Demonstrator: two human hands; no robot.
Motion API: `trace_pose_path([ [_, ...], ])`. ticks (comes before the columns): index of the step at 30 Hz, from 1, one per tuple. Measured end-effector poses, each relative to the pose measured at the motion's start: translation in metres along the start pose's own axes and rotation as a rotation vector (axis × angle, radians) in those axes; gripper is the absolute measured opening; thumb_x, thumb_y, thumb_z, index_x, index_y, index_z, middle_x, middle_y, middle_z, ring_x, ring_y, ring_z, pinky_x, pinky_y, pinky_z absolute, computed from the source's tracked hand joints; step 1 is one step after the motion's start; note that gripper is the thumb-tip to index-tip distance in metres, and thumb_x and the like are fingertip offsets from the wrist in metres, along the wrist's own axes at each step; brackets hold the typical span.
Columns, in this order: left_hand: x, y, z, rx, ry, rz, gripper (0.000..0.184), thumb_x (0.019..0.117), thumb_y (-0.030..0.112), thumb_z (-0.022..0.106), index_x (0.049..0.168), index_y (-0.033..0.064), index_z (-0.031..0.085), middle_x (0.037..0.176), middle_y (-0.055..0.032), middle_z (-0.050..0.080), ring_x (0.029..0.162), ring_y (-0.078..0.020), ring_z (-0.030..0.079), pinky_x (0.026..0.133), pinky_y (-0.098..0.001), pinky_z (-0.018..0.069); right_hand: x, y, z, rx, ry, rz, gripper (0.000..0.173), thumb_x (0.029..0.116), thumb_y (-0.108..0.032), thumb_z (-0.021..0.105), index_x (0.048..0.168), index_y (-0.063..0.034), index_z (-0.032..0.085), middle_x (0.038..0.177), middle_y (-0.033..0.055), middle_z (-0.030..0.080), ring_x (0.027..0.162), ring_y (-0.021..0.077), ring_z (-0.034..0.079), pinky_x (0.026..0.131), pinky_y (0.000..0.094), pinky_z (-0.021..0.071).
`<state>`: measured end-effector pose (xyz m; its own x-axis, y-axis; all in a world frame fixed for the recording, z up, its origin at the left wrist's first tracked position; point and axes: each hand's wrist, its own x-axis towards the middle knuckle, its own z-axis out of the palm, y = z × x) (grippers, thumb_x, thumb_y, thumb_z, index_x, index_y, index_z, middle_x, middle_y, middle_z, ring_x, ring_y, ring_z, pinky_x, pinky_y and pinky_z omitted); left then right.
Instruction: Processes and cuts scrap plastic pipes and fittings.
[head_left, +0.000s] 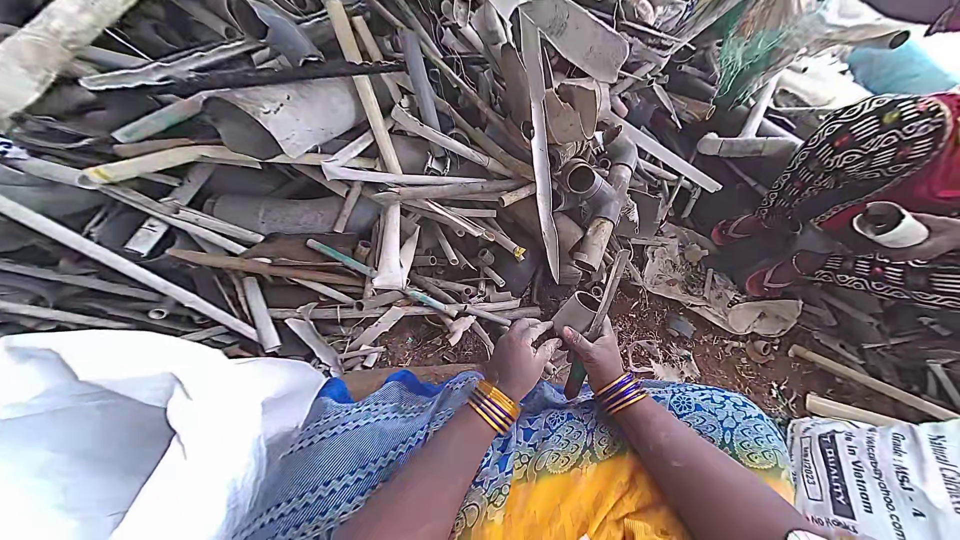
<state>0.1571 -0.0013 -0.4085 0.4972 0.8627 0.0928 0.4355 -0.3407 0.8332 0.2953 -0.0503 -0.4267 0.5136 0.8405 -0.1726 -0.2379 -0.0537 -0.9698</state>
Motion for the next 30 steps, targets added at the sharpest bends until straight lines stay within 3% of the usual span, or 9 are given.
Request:
trace_pose_path([
  [4,-0.004,0.001,0.008,-0.023,0.118,0.013,0.022,0.0931,0.009,0.071,0.109,-0.0048,0.077,0.118,-0.0217,0.073,0.111,-0.0313,0.072,0.1,-0.0405,0.0544,-0.004,0.009,-0.001,-0.041,0.016,-0.185,0.076,0.0766,-0.011,0.078,0.136,0.0065,0.033,0.101,0.0079,0.064,0.072,0.009,0.067,0.062,0.0254,0.0592],
  [9,-0.007,0.006,0.006,-0.021,0.126,-0.046,0.017,0.0949,0.008,0.068,0.101,-0.0046,0.078,0.112,-0.0212,0.074,0.108,-0.0291,0.072,0.098,-0.0397,0.0543,-0.006,0.023,-0.005,-0.284,0.058,-0.435,0.086,0.0757,-0.03,0.082,0.134,0.0147,0.037,0.111,0.0137,0.065,0.092,0.0062,0.068,0.08,0.0248,0.0589],
  [14,0.003,0.0,-0.002,-0.042,-0.014,-0.038,0.023,0.0982,0.012,0.063,0.108,-0.007,0.073,0.124,-0.0241,0.067,0.106,-0.0276,0.068,0.095,-0.0372,0.0533,-0.005,0.019,-0.003,-0.277,0.043,-0.458,0.085,0.0756,-0.027,0.082,0.133,0.0165,0.039,0.103,0.0087,0.069,0.084,0.0013,0.069,0.075,0.0212,0.0597],
  [16,0.005,-0.002,-0.002,-0.048,-0.057,-0.02,0.024,0.0979,0.011,0.062,0.108,-0.0091,0.071,0.13,-0.0259,0.063,0.105,-0.0278,0.067,0.094,-0.0365,0.0533,-0.001,0.018,-0.006,-0.33,0.046,-0.46,0.082,0.0751,-0.034,0.083,0.129,0.0175,0.048,0.098,0.0076,0.071,0.08,0.001,0.068,0.073,0.0213,0.0586],
  [18,0.006,-0.004,0.001,-0.053,-0.049,0.017,0.023,0.0965,0.009,0.06,0.105,-0.0103,0.07,0.128,-0.0262,0.065,0.103,-0.028,0.068,0.092,-0.0363,0.0538,0.002,0.018,-0.008,-0.377,0.052,-0.476,0.077,0.0753,-0.038,0.083,0.123,0.0154,0.056,0.096,0.007,0.071,0.081,0.0008,0.067,0.074,0.0216,0.0581],
  [23,0.004,-0.004,0.007,0.008,0.01,0.068,0.023,0.0941,0.008,0.061,0.102,-0.012,0.069,0.121,-0.0272,0.068,0.103,-0.0332,0.07,0.092,-0.0415,0.055,0.004,0.014,-0.011,-0.421,0.033,-0.506,0.07,0.0748,-0.038,0.083,0.118,0.0126,0.061,0.097,0.0074,0.073,0.085,0.0021,0.068,0.077,0.0231,0.0584],
  [26,0.002,-0.005,0.014,0.053,0.099,0.115,0.021,0.0907,0.006,0.063,0.098,-0.0137,0.068,0.114,-0.0288,0.069,0.098,-0.0365,0.071,0.088,-0.044,0.0571,0.004,0.012,-0.011,-0.44,0.025,-0.495,0.068,0.0739,-0.038,0.083,0.116,0.0119,0.063,0.095,0.0077,0.073,0.082,0.0023,0.068,0.074,0.0227,0.0582],
  [30,0.0,0.003,0.011,0.064,0.071,0.064,0.024,0.0925,0.005,0.061,0.103,-0.0152,0.067,0.116,-0.0305,0.068,0.103,-0.0384,0.07,0.093,-0.0447,0.0555,0.005,0.009,-0.012,-0.48,0.016,-0.479,0.065,0.0745,-0.042,0.081,0.112,0.0086,0.066,0.093,0.0059,0.073,0.079,0.0031,0.068,0.07,0.0239,0.0578],
])
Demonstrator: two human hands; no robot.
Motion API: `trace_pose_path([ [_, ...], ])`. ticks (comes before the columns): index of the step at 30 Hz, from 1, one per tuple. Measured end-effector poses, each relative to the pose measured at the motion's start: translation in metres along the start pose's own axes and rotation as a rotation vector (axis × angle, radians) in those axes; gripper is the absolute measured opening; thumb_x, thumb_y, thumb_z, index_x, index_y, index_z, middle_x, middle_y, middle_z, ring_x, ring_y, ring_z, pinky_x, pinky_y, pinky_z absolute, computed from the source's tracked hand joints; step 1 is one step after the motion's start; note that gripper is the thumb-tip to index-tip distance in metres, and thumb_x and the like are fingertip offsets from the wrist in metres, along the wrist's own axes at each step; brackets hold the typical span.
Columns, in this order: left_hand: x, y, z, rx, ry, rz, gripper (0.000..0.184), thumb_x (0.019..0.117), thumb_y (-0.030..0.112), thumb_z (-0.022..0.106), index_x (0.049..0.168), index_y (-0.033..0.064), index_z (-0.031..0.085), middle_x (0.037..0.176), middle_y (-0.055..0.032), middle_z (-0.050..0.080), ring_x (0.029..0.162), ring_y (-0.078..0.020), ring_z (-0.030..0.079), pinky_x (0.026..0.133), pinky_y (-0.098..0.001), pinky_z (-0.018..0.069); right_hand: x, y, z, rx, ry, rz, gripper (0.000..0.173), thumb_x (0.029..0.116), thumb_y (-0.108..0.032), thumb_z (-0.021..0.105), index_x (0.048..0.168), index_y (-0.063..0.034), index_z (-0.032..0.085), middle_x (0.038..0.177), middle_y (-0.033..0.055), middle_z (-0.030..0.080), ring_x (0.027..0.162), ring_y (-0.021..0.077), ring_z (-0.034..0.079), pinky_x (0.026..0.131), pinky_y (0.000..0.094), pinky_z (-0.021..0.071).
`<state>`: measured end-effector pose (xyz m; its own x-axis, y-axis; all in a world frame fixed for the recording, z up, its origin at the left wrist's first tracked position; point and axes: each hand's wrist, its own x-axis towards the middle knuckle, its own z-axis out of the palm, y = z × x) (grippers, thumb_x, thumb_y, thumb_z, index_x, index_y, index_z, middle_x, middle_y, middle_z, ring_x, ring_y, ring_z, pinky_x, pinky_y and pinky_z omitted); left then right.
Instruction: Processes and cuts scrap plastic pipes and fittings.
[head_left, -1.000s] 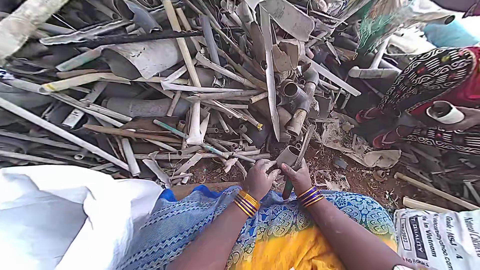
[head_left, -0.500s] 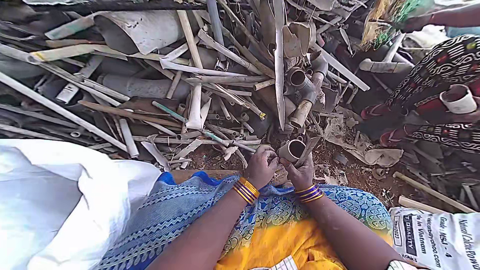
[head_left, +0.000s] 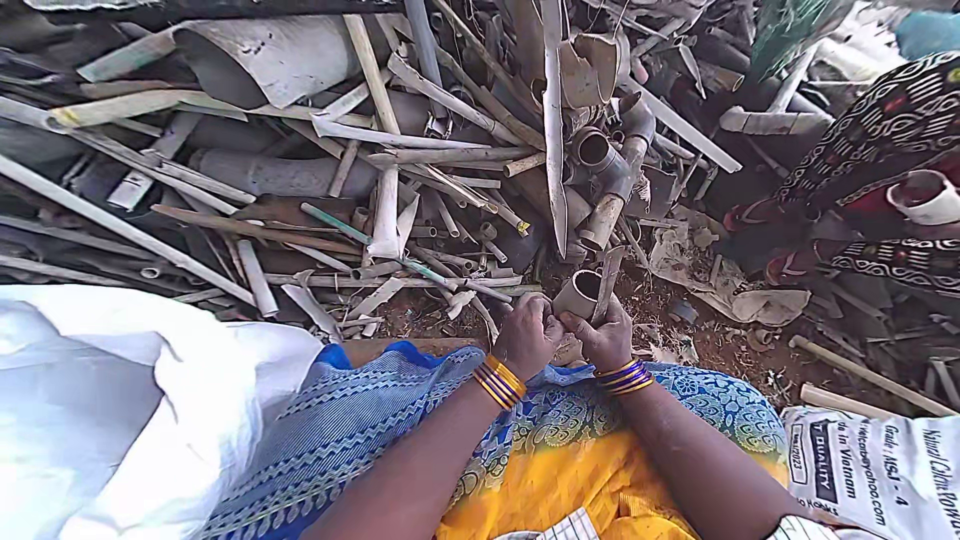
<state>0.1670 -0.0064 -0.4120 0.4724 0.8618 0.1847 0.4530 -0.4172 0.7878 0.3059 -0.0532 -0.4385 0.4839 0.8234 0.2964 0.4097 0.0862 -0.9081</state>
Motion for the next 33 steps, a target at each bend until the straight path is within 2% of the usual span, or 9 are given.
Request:
trace_pose_path([
  [4,0.005,-0.002,-0.009,-0.053,-0.116,-0.056,0.025,0.0953,0.007,0.058,0.106,-0.0134,0.068,0.117,-0.029,0.068,0.106,-0.0362,0.068,0.096,-0.0439,0.0525,0.005,-0.007,-0.004,0.044,-0.05,0.152,0.052,0.075,-0.036,0.08,0.108,0.0025,0.066,0.086,-0.0004,0.07,0.07,0.0006,0.065,0.065,0.0225,0.0558],
  [8,0.017,-0.01,-0.026,-0.28,-0.24,-0.207,0.027,0.1073,0.012,0.05,0.12,-0.0035,0.069,0.114,-0.0155,0.073,0.104,-0.0144,0.07,0.097,-0.0309,0.0528,0.013,-0.018,-0.005,0.296,0.033,0.405,0.025,0.0837,-0.012,0.073,0.103,0.0007,0.063,0.072,-0.0013,0.065,0.054,0.0036,0.059,0.053,0.0213,0.0529],
  [11,0.016,-0.007,-0.031,-0.289,-0.203,-0.203,0.026,0.1061,0.01,0.053,0.121,-0.0016,0.071,0.117,-0.0152,0.073,0.109,-0.0149,0.069,0.101,-0.032,0.0506,0.018,-0.02,-0.005,0.359,0.076,0.497,0.015,0.0897,-0.006,0.068,0.101,0.0011,0.06,0.065,-0.0006,0.06,0.047,0.0047,0.053,0.047,0.0207,0.0492],
  [16,0.008,-0.009,-0.019,-0.134,-0.161,-0.122,0.032,0.099,0.021,0.068,0.122,-0.0005,0.073,0.125,-0.0187,0.071,0.119,-0.0273,0.068,0.106,-0.041,0.0491,0.013,-0.012,-0.001,0.28,0.037,0.383,0.031,0.0824,-0.013,0.076,0.106,0.0007,0.062,0.075,-0.001,0.065,0.057,0.0035,0.061,0.056,0.0217,0.0544],
  [19,0.005,-0.008,-0.014,-0.091,-0.112,-0.157,0.03,0.099,0.021,0.068,0.12,0.0004,0.075,0.123,-0.0185,0.072,0.118,-0.0278,0.069,0.106,-0.0408,0.0496,0.006,-0.005,0.002,0.163,0.013,0.256,0.051,0.0765,-0.025,0.08,0.114,0.0019,0.059,0.087,0.0015,0.068,0.067,0.0038,0.064,0.063,0.0239,0.0567],
  [21,0.004,-0.006,-0.013,-0.094,-0.075,-0.188,0.025,0.0985,0.017,0.068,0.116,0.0007,0.076,0.119,-0.018,0.074,0.115,-0.0272,0.07,0.105,-0.0412,0.0501,0.001,-0.002,0.005,0.095,0.02,0.15,0.066,0.0746,-0.028,0.081,0.123,0.0081,0.055,0.098,0.0073,0.069,0.079,0.0043,0.067,0.072,0.0243,0.0577],
  [24,0.005,-0.003,-0.016,-0.075,-0.088,-0.246,0.022,0.0987,0.016,0.068,0.113,0.0021,0.078,0.116,-0.0159,0.075,0.113,-0.0254,0.07,0.104,-0.0408,0.0503,-0.002,0.002,0.008,0.026,0.02,0.077,0.075,0.0735,-0.033,0.082,0.127,0.0115,0.054,0.106,0.0126,0.069,0.092,0.0073,0.067,0.082,0.0272,0.0571],
  [30,0.007,-0.008,-0.018,-0.003,-0.12,-0.167,0.024,0.1002,0.015,0.063,0.109,-0.003,0.075,0.109,-0.0207,0.074,0.104,-0.0305,0.071,0.097,-0.0454,0.0531,0.0,0.004,0.008,0.009,-0.011,0.052,0.076,0.0748,-0.035,0.082,0.128,0.0122,0.056,0.108,0.0159,0.071,0.096,0.01,0.069,0.087,0.0293,0.057],
  [33,0.006,-0.012,-0.016,-0.002,-0.089,-0.111,0.024,0.1001,0.012,0.061,0.109,-0.0074,0.073,0.112,-0.0242,0.072,0.106,-0.0335,0.07,0.098,-0.0463,0.0529,0.001,-0.003,0.006,0.126,-0.097,0.113,0.083,0.0761,-0.039,0.082,0.132,0.0125,0.051,0.108,0.0113,0.069,0.087,0.0039,0.067,0.077,0.0231,0.0569],
])
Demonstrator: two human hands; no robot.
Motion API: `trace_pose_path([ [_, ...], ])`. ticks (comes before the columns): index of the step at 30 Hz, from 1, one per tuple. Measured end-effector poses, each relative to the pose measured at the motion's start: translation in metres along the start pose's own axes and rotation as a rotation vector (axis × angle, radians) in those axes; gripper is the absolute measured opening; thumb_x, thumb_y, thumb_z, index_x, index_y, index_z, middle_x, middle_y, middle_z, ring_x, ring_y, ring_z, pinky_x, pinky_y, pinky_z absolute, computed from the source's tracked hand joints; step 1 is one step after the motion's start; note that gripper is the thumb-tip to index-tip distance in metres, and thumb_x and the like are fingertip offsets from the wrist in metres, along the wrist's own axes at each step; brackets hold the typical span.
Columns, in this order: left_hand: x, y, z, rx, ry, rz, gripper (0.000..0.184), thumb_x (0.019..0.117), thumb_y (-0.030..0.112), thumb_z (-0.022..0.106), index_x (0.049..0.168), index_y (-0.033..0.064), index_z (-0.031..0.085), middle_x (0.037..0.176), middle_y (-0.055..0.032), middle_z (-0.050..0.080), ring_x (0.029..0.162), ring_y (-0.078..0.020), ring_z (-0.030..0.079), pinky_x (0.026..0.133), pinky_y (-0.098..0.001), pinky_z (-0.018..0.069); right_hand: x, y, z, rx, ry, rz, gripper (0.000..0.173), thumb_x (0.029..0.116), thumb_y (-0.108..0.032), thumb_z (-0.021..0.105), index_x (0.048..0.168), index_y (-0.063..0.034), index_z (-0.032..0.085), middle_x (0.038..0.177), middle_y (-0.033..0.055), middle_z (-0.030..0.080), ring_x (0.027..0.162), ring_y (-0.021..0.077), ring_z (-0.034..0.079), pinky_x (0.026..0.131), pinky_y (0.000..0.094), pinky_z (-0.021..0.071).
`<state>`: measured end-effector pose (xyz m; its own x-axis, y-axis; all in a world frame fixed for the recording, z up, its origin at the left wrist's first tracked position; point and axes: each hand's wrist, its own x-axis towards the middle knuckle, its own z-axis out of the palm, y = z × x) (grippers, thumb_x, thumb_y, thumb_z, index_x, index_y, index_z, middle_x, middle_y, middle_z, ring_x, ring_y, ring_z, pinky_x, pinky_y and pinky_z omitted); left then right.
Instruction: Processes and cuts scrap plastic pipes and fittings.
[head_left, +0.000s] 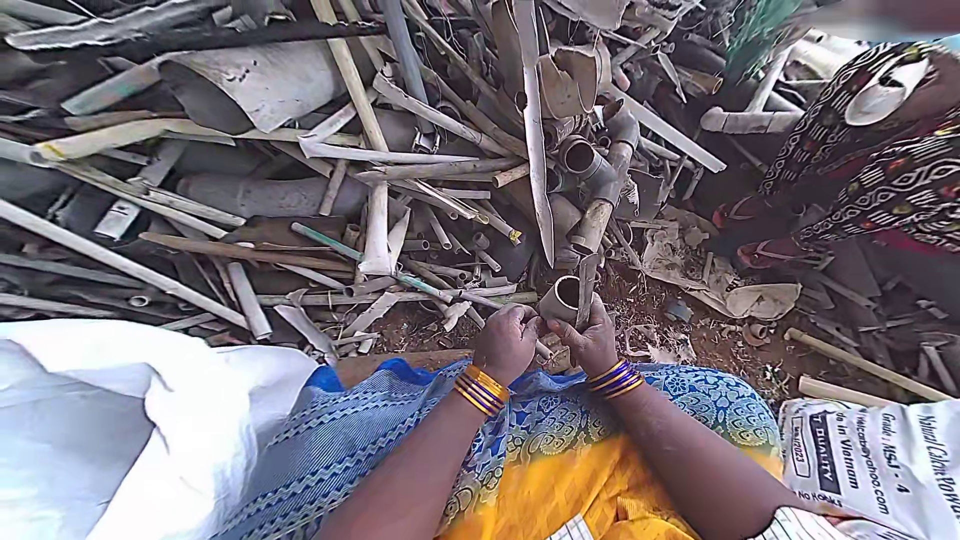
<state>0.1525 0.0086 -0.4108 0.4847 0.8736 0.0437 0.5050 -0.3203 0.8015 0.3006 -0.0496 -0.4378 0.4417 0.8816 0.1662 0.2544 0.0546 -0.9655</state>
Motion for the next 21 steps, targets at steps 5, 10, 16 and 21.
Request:
trace_pose_path([
  [5,-0.002,-0.004,0.009,0.015,0.094,0.066,0.023,0.0978,0.008,0.061,0.105,-0.0101,0.072,0.123,-0.028,0.065,0.108,-0.0354,0.069,0.096,-0.0435,0.055,-0.006,-0.012,0.003,0.323,-0.088,0.309,0.07,0.0951,-0.049,0.052,0.134,0.0058,0.035,0.072,-0.0051,0.055,0.047,0.0016,0.049,0.049,0.0201,0.0498],
  [10,-0.006,-0.006,0.02,0.004,0.173,0.167,0.017,0.0928,0.003,0.065,0.098,-0.0112,0.073,0.124,-0.0301,0.066,0.11,-0.0385,0.07,0.097,-0.0449,0.0553,-0.008,-0.028,0.003,0.397,-0.016,0.567,0.052,0.1121,-0.041,0.012,0.134,-0.0019,0.04,0.077,0.0051,0.061,0.045,0.0084,0.052,0.046,0.0221,0.049],
  [16,-0.006,-0.012,0.025,0.073,0.25,0.243,0.019,0.0907,0.004,0.064,0.096,-0.011,0.073,0.124,-0.0274,0.069,0.115,-0.0432,0.068,0.101,-0.0515,0.0529,-0.01,-0.039,0.005,0.457,-0.066,0.726,0.063,0.1094,-0.054,0.006,0.124,-0.0077,0.046,0.095,0.0074,0.072,0.061,0.0094,0.065,0.047,0.0212,0.047],
  [21,-0.01,-0.004,0.03,0.092,0.27,0.227,0.018,0.09,0.003,0.062,0.094,-0.0124,0.071,0.122,-0.0286,0.07,0.106,-0.0402,0.073,0.091,-0.0474,0.0586,-0.011,-0.035,0.01,0.512,0.027,0.658,0.041,0.1131,-0.034,0.024,0.135,-0.005,0.042,0.09,0.0061,0.067,0.065,0.0082,0.065,0.05,0.0207,0.0494],
])
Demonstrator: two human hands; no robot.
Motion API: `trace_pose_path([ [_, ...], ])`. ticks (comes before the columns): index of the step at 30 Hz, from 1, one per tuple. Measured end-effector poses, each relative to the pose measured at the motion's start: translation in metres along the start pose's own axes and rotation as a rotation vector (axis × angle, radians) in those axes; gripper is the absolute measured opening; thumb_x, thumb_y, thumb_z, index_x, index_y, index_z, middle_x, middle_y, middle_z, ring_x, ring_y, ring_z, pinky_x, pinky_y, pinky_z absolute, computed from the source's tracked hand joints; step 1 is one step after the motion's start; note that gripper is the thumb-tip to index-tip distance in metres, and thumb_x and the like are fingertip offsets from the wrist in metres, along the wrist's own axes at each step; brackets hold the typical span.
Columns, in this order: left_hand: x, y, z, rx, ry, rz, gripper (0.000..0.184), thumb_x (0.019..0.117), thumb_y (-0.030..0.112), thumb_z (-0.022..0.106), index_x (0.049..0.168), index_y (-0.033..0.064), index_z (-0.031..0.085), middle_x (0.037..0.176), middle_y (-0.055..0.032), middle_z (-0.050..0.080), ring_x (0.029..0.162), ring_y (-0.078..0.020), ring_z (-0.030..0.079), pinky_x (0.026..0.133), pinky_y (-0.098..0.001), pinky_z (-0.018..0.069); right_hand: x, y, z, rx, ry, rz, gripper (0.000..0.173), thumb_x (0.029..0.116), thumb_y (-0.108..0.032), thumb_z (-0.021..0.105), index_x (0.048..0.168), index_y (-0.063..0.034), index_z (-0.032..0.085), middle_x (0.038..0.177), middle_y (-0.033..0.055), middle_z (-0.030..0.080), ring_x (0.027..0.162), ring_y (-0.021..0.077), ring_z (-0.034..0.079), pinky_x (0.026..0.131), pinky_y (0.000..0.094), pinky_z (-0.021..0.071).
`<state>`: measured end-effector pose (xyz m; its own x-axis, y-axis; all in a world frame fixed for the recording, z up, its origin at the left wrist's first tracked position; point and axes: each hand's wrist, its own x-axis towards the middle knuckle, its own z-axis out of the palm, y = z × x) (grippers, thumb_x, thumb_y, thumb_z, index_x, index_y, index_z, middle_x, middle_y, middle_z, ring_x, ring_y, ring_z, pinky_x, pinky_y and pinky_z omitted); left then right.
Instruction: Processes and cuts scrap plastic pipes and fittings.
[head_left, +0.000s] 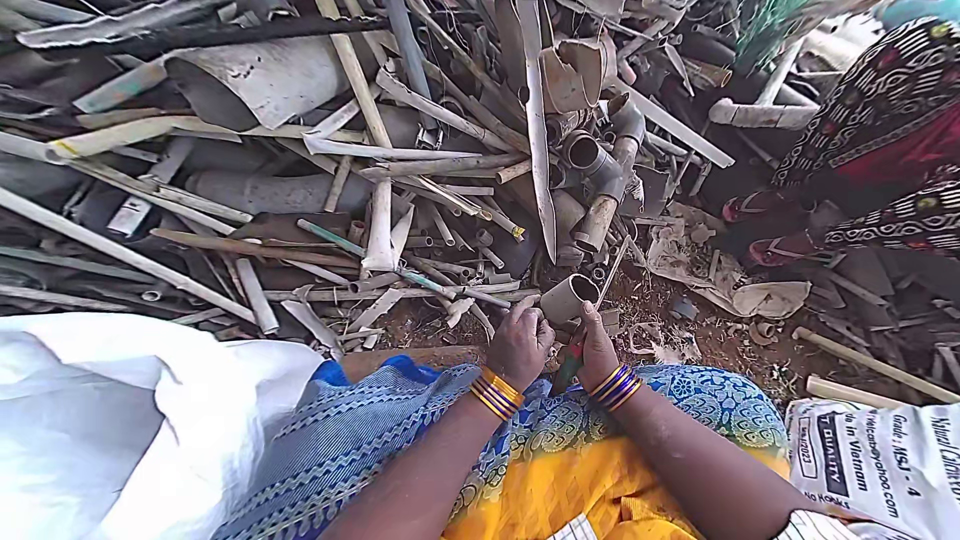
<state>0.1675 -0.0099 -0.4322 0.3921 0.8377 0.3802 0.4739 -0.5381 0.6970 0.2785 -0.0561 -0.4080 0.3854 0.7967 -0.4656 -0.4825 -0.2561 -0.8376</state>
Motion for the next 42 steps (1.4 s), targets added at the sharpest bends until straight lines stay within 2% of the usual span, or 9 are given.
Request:
trace_pose_path([
  [6,0.0,-0.003,0.005,0.074,0.084,0.093,0.015,0.0871,0.002,0.063,0.088,-0.0116,0.07,0.115,-0.0278,0.072,0.096,-0.0382,0.076,0.081,-0.0448,0.0617,-0.007,0.001,-0.002,0.127,-0.079,-0.006,0.029,0.1078,-0.028,0.024,0.119,-0.0098,0.044,0.083,0.0007,0.065,0.06,0.0064,0.062,0.047,0.0201,0.0484],
  [9,-0.001,-0.007,0.007,0.138,0.14,0.19,0.015,0.0853,0.003,0.063,0.088,-0.0097,0.072,0.109,-0.025,0.074,0.091,-0.0355,0.077,0.077,-0.0409,0.0625,-0.011,-0.01,-0.001,0.12,-0.071,0.051,0.041,0.1122,-0.037,0.018,0.113,-0.0101,0.049,0.083,0.0021,0.066,0.06,0.0077,0.062,0.048,0.0209,0.0486],
  [20,0.015,-0.014,-0.009,0.145,0.084,0.011,0.019,0.0898,0.006,0.064,0.093,-0.0116,0.071,0.106,-0.027,0.072,0.084,-0.0381,0.074,0.073,-0.0485,0.0605,-0.008,-0.007,-0.002,0.109,-0.094,-0.038,0.027,0.1043,-0.024,0.033,0.108,-0.0064,0.053,0.082,0.0036,0.069,0.059,0.008,0.064,0.046,0.021,0.0491],
  [25,0.034,-0.038,-0.033,0.089,0.0,0.156,0.018,0.0905,0.01,0.067,0.095,-0.0063,0.074,0.103,-0.0214,0.075,0.104,-0.0375,0.073,0.11,-0.0602,0.0433,-0.005,-0.016,-0.012,0.188,-0.19,0.032,0.048,0.1098,-0.036,0.017,0.103,-0.0071,0.054,0.078,0.006,0.071,0.056,0.0103,0.066,0.045,0.0204,0.0496],
  [29,0.048,-0.04,-0.056,-0.174,0.022,-0.186,0.022,0.105,0.009,0.054,0.112,-0.0019,0.072,0.105,-0.013,0.073,0.089,-0.0123,0.069,0.084,-0.031,0.0562,0.004,-0.02,-0.023,0.3,-0.148,0.067,0.065,0.1072,-0.055,0.012,0.102,-0.0065,0.055,0.076,0.0096,0.071,0.054,0.0162,0.066,0.043,0.0255,0.0518],
  [31,0.051,-0.038,-0.062,-0.278,-0.049,-0.25,0.031,0.1083,0.015,0.049,0.124,-0.0035,0.068,0.119,-0.0173,0.071,0.105,-0.0179,0.069,0.096,-0.0372,0.0537,0.005,-0.022,-0.023,0.3,-0.126,0.081,0.066,0.1076,-0.055,0.01,0.107,-0.0061,0.054,0.078,0.011,0.07,0.055,0.0169,0.066,0.042,0.0254,0.0505],
  [35,0.039,-0.027,-0.046,-0.368,-0.361,-0.11,0.053,0.0927,0.031,0.072,0.131,-0.0047,0.065,0.132,-0.0184,0.067,0.123,-0.0217,0.064,0.106,-0.0364,0.0489,0.007,-0.02,-0.019,0.242,-0.128,0.089,0.064,0.1088,-0.052,0.008,0.108,-0.0072,0.054,0.077,0.009,0.07,0.055,0.0155,0.066,0.042,0.0241,0.0493],
  [38,0.026,-0.021,-0.021,-0.36,-0.16,0.044,0.027,0.0961,0.015,0.068,0.112,-0.0052,0.076,0.117,-0.0181,0.075,0.115,-0.0208,0.071,0.105,-0.0313,0.0523,0.007,-0.021,-0.018,0.223,-0.139,0.1,0.071,0.1072,-0.058,0.005,0.11,-0.0071,0.054,0.079,0.0094,0.072,0.056,0.0156,0.068,0.042,0.0235,0.0495],
  [42,0.013,-0.018,0.0,0.031,0.141,0.249,0.021,0.096,0.009,0.063,0.104,-0.0005,0.08,0.112,-0.0179,0.077,0.108,-0.0339,0.074,0.1,-0.0461,0.0562,0.004,-0.022,-0.01,0.142,0.035,0.119,0.069,0.1071,-0.061,0.012,0.13,-0.0081,0.049,0.095,0.0108,0.073,0.07,0.0165,0.072,0.044,0.0238,0.0493],
])
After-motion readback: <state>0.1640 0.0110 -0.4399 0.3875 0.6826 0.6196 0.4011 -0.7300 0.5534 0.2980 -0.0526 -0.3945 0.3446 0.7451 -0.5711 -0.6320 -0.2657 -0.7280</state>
